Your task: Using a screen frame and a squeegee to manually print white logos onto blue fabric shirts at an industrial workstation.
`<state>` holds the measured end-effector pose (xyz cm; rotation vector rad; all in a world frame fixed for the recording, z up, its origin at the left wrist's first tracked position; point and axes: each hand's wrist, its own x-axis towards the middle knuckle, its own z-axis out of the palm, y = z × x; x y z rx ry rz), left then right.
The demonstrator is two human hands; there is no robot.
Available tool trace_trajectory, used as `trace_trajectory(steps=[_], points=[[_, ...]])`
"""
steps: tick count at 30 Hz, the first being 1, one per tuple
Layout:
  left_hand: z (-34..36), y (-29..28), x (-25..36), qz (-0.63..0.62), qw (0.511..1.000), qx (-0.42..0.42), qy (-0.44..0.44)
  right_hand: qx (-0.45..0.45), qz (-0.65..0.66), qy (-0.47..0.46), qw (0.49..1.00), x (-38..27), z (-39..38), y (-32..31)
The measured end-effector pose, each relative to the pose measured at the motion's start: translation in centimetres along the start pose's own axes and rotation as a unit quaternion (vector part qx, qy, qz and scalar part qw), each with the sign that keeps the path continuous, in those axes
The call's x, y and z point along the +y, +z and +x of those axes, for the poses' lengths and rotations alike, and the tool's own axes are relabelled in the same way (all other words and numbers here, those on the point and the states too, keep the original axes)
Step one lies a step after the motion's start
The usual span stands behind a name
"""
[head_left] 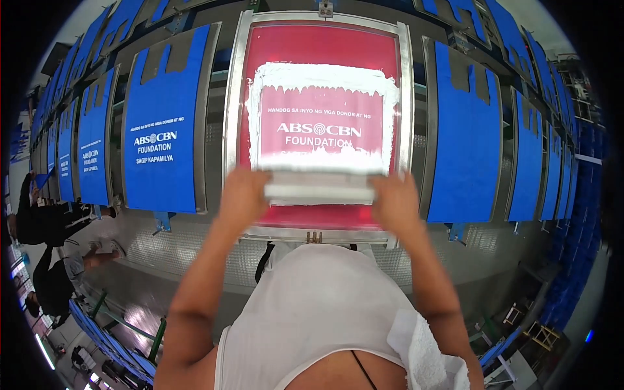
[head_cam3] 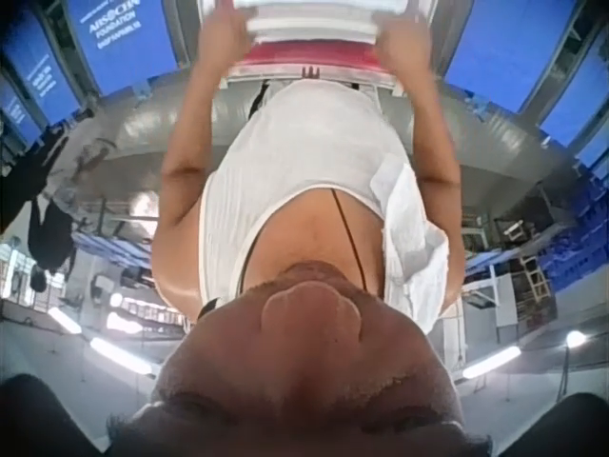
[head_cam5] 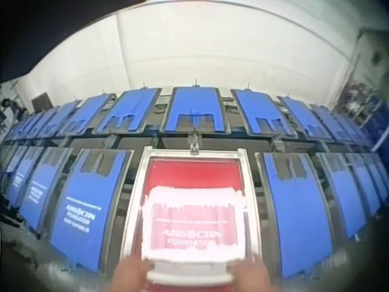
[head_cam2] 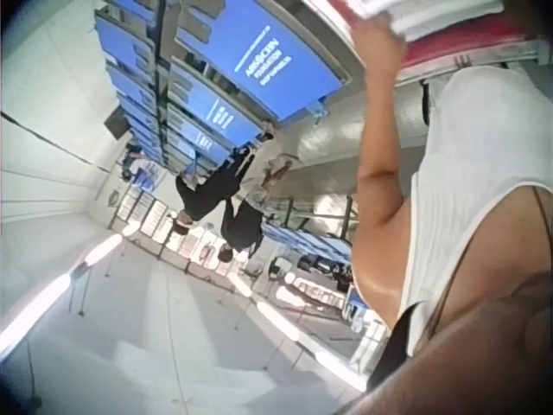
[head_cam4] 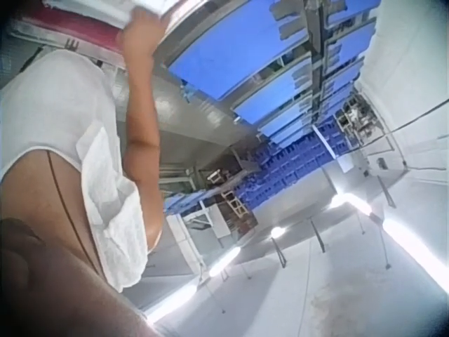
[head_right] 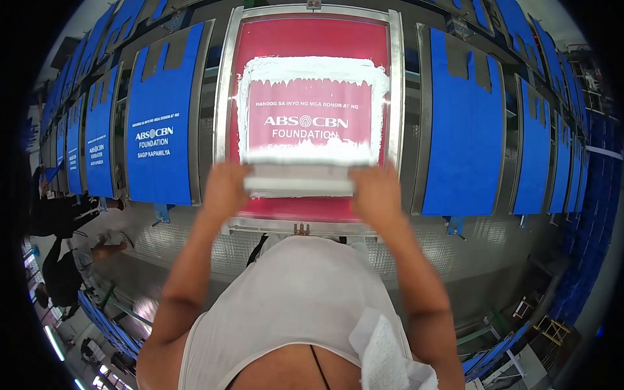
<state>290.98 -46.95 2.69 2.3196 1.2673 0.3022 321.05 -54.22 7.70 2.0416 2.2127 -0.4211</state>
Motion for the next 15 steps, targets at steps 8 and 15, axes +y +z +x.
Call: trace_trajectory(steps=[8,15], points=[[1.0,3.0,-0.9,-0.012,0.997,0.070,0.017,0.131,0.021,-0.035,0.991,0.6,1.4,3.5],[16.8,-2.5,-3.9,0.033,0.999,0.038,-0.022,0.116,-0.026,-0.039,0.992,5.8,16.5,-3.6]])
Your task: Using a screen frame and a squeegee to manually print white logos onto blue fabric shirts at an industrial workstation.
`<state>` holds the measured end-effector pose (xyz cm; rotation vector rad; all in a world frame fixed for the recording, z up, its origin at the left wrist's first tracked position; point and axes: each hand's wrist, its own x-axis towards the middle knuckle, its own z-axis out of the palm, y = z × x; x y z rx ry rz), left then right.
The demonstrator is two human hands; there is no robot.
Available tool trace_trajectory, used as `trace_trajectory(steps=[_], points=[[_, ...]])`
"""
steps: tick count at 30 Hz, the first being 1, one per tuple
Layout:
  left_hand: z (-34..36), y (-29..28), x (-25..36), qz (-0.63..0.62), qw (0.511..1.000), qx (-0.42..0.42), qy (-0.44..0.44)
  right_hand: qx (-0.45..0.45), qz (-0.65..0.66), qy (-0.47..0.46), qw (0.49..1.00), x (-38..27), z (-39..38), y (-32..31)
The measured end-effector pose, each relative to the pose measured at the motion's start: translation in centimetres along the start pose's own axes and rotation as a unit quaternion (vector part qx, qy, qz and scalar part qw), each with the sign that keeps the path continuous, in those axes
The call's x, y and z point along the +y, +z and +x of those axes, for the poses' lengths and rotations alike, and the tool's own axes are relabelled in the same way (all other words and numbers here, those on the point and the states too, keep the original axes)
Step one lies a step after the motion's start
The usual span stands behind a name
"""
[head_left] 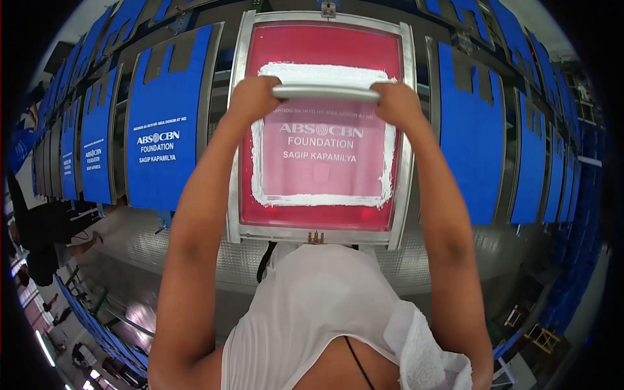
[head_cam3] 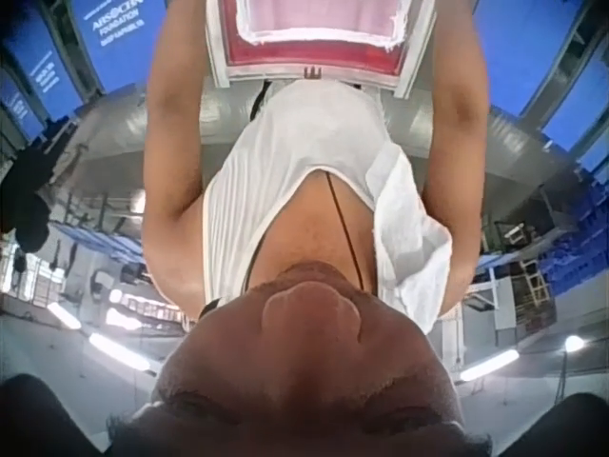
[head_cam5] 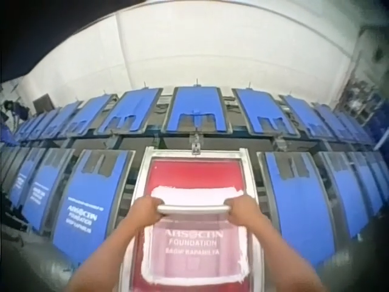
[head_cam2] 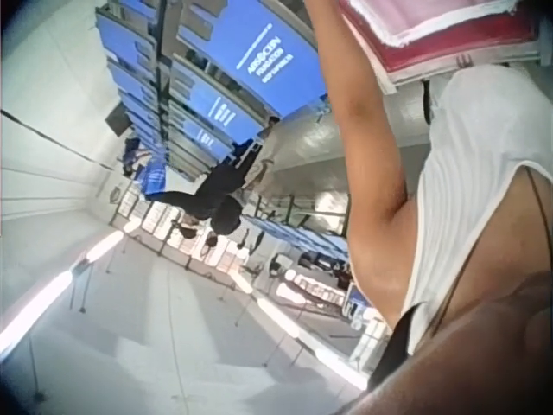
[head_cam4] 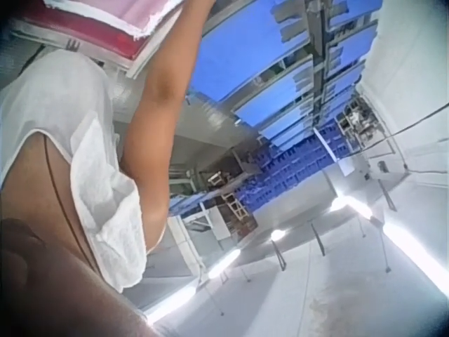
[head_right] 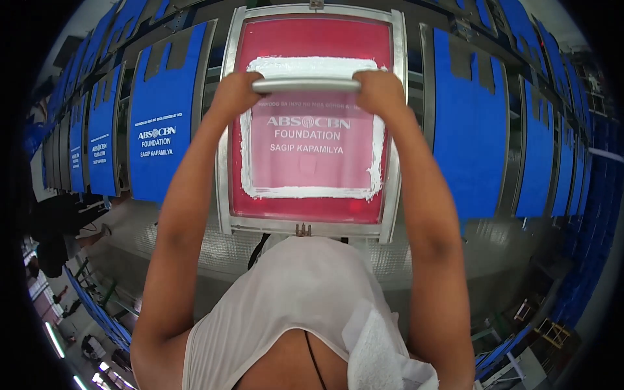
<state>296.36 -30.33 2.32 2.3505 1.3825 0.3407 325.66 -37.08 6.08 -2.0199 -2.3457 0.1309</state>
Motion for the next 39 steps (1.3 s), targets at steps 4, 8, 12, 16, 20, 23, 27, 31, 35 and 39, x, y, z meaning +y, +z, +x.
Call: trace_trajectory(steps=[4,8,12,16,20,23,27,31,35,39], points=[[-7.4,-0.3,0.9,-0.013,0.998,-0.049,-0.027,-0.093,-0.010,0.029,0.995,-3.8,-6.7,-1.1],[-21.7,2.1,3.8,-0.052,0.996,-0.050,0.048,-0.091,0.072,0.019,0.993,-8.6,-20.8,0.8],[-22.7,4.4,4.1,-0.044,0.998,-0.016,0.044,-0.067,0.073,0.030,0.995,-9.5,-21.6,2.3],[-10.7,3.2,1.9,-0.018,0.999,0.023,0.038,0.011,0.020,0.015,1.000,-4.1,-11.9,3.6],[-0.7,1.3,-1.2,0.029,0.998,0.032,0.039,-0.044,-0.047,0.036,0.997,-1.5,-1.4,0.9],[2.6,-1.0,-0.7,0.014,0.999,-0.033,-0.001,-0.120,-0.012,0.043,0.992,0.1,2.4,-1.7],[0.2,-3.3,-0.7,0.020,0.989,0.142,0.025,-0.096,-0.003,0.006,0.995,0.2,4.4,-4.4],[-8.5,-4.4,3.0,-0.054,0.969,0.241,-0.027,-0.157,0.006,0.014,0.987,1.3,7.2,-6.6],[-24.7,5.9,4.3,-0.300,0.895,-0.311,-0.113,-0.177,0.016,-0.018,0.984,4.0,9.3,-2.0],[-33.6,15.3,9.2,-0.577,0.749,-0.219,-0.240,-0.189,0.040,-0.087,0.977,-0.1,10.1,-3.1]])
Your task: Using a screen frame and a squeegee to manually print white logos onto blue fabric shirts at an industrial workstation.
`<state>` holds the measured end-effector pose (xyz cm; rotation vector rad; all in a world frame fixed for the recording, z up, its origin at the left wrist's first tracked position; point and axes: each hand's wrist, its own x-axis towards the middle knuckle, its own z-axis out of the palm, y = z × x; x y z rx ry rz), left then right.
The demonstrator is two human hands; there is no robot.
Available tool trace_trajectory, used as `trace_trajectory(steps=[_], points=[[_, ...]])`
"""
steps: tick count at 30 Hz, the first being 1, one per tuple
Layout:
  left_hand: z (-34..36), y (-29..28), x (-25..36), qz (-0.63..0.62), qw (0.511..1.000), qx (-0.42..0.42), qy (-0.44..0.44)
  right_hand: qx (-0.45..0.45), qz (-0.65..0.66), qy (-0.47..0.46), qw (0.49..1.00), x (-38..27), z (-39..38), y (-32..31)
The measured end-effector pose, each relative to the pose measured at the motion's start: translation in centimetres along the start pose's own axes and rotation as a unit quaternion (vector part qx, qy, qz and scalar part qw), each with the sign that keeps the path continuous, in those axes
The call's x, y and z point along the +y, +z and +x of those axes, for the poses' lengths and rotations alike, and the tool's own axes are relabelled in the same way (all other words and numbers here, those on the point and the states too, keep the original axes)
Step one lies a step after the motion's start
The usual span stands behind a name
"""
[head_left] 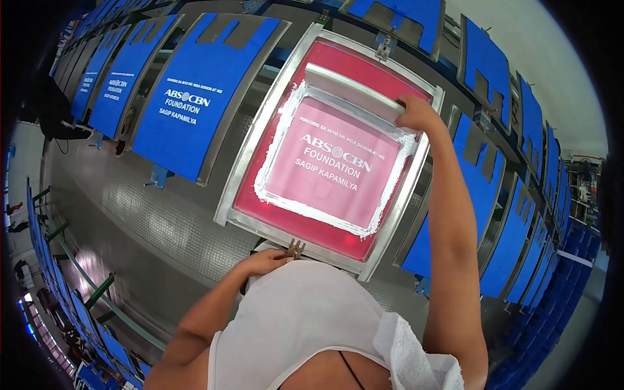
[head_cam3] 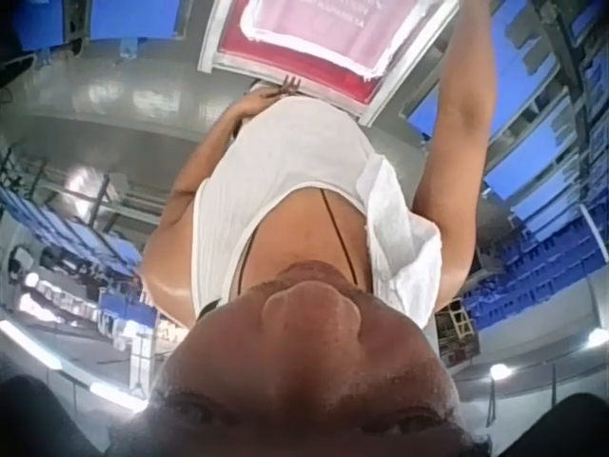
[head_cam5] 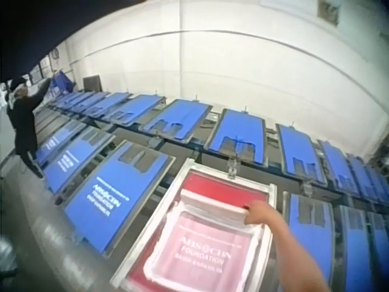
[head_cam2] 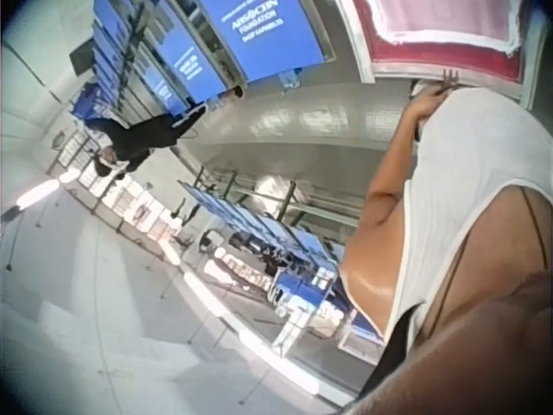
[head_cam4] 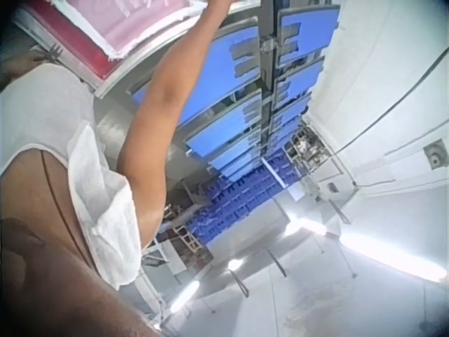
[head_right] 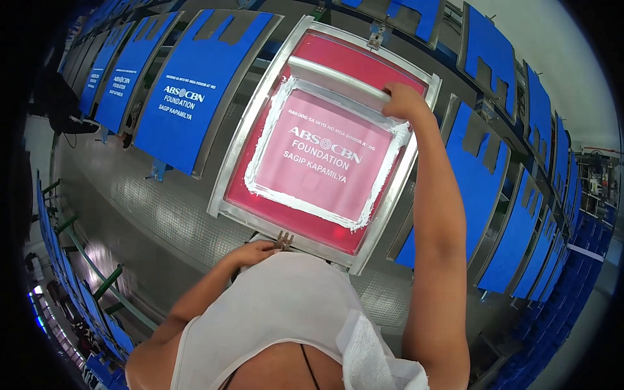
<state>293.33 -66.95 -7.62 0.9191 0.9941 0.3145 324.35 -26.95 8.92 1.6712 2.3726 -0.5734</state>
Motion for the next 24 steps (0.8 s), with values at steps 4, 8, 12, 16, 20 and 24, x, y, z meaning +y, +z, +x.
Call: trace_trajectory(steps=[4,8,12,16,20,24], points=[[0.4,0.6,2.6,-0.027,0.998,-0.052,-0.025,0.045,-0.055,0.003,0.997,-1.4,1.1,1.3],[-0.7,-0.2,5.6,0.011,0.995,-0.101,0.011,0.061,-0.045,0.027,0.997,-2.5,0.7,1.2],[-0.8,0.1,6.1,-0.020,0.993,-0.112,0.016,0.063,-0.071,0.050,0.994,-5.6,-4.3,2.7],[-1.1,0.4,6.3,-0.019,0.996,-0.080,0.042,0.055,-0.060,0.061,0.995,-13.5,-14.1,6.7],[-0.5,0.8,5.6,-0.022,0.996,-0.078,0.042,0.148,-0.027,0.009,0.989,-18.7,-23.3,13.4],[0.4,1.4,4.3,0.031,0.999,-0.022,-0.015,0.149,-0.006,0.022,0.989,-19.4,-25.5,15.9]])
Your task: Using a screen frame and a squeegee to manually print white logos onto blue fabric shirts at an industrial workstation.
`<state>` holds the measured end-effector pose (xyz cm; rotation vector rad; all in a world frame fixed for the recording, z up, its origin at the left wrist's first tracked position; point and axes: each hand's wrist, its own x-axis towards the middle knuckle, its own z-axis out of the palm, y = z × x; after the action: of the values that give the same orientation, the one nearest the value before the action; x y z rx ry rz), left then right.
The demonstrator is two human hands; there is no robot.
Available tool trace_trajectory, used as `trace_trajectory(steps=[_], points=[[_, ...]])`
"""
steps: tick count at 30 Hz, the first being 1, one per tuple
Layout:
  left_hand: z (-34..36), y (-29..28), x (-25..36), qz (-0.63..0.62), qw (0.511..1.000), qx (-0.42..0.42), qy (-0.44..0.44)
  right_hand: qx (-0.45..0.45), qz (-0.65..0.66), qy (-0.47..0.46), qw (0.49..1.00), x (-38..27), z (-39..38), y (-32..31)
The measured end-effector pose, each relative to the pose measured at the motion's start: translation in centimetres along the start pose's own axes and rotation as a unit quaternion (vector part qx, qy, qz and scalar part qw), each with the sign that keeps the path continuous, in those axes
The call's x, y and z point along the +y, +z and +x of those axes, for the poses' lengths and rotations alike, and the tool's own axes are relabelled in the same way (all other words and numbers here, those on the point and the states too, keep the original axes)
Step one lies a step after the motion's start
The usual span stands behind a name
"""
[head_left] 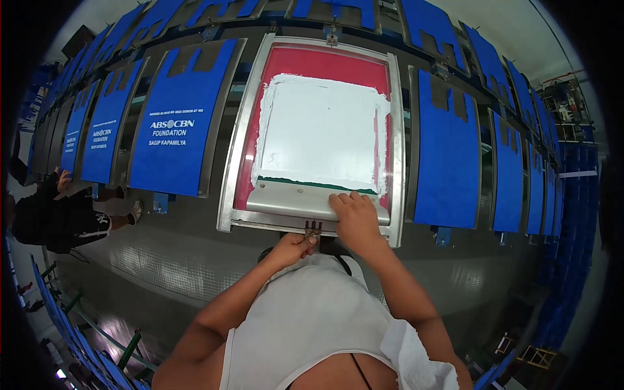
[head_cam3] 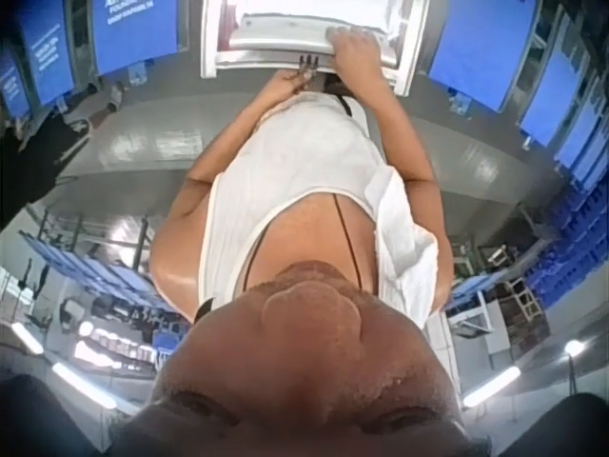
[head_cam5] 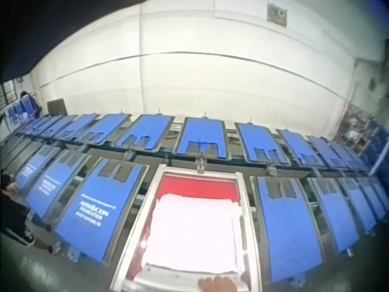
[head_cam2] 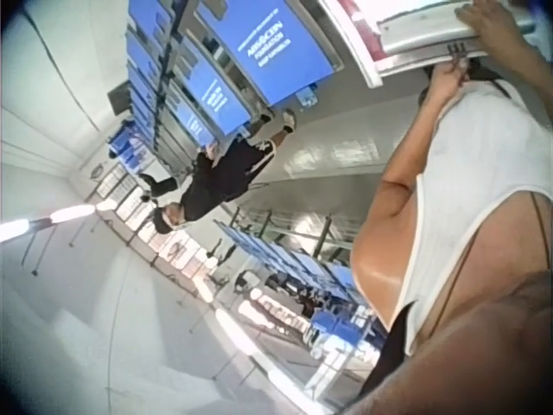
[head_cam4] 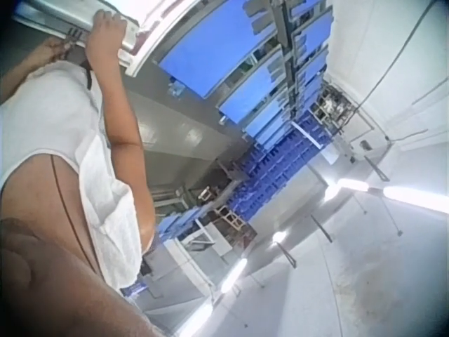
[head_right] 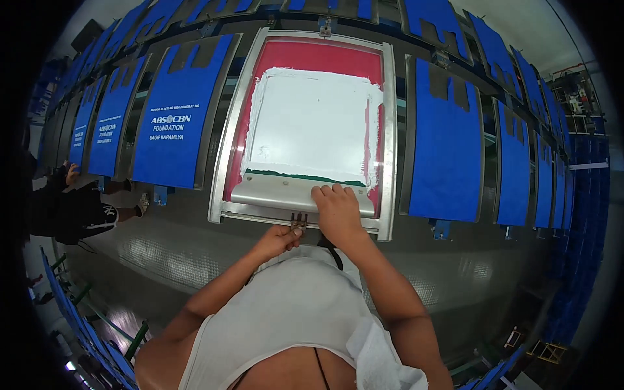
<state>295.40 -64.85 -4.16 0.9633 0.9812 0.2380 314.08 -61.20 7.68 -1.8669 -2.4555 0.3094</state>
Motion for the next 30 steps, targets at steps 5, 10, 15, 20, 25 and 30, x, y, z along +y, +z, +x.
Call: trace_trajectory(steps=[5,10,15,20,25,30], points=[[0.6,0.3,-1.4,0.008,0.994,0.085,-0.073,-0.007,-0.050,0.053,0.997,4.5,0.1,-2.6],[0.5,0.0,-2.2,0.031,0.991,0.117,-0.056,0.026,0.255,0.122,0.959,12.4,0.4,-1.7],[-1.9,-6.1,4.6,0.334,0.859,0.376,0.097,0.075,0.426,0.149,0.889,16.8,1.9,1.7],[1.0,-19.4,4.2,0.223,0.825,0.505,0.119,0.054,0.598,0.188,0.777,14.0,4.4,1.2],[2.1,-15.5,6.3,0.081,0.891,0.422,0.149,0.106,0.593,0.203,0.772,17.0,1.6,-0.1],[3.7,-3.5,10.1,0.012,0.901,0.403,0.162,0.119,0.580,0.224,0.774,24.8,-6.2,-5.2]])
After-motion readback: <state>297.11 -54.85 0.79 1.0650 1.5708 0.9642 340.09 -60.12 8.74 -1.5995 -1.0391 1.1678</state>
